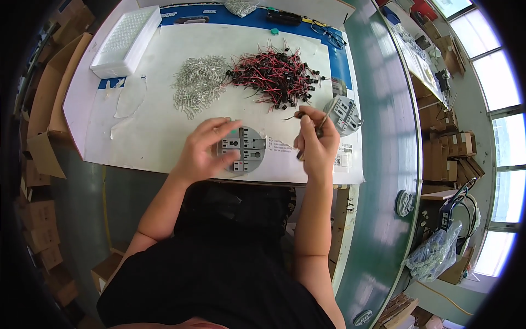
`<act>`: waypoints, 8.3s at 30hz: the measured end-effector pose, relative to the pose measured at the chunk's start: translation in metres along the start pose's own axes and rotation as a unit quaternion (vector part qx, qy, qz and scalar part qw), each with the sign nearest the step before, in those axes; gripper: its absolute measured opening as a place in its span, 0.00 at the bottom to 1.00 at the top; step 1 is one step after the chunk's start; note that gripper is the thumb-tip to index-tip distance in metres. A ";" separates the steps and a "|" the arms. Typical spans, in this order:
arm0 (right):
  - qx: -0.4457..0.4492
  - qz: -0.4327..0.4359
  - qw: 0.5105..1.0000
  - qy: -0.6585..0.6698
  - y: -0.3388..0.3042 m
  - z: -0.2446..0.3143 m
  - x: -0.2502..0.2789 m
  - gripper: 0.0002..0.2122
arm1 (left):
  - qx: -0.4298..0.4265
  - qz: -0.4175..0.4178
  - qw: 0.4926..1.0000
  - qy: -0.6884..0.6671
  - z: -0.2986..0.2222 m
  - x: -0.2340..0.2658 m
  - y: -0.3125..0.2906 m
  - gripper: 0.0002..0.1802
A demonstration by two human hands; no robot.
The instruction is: The recorder is seen assembling small electronic components by inserting various colored wires into a circular base unit using a small tool.
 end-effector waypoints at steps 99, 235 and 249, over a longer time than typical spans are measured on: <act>0.107 0.259 0.793 -0.540 0.090 -0.044 -0.124 0.10 | 0.131 -0.036 0.985 -0.106 0.002 -0.017 -0.021 0.13; 0.034 0.337 0.756 -0.561 -0.031 0.030 -0.045 0.10 | 0.096 0.088 0.991 0.023 0.008 0.002 -0.020 0.60; -0.049 0.401 0.755 -0.516 -0.012 0.027 -0.047 0.10 | 0.082 0.053 0.995 0.028 0.010 -0.002 -0.021 0.61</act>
Point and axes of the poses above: each hand's wrist, its own y-axis towards the middle knuckle, its own x-axis out of the back of the hand, z = x × y, the point moved 1 cm from there along y, towards the middle knuckle, and after that the axes turned 1 degree about y, right-handed, at the moved point
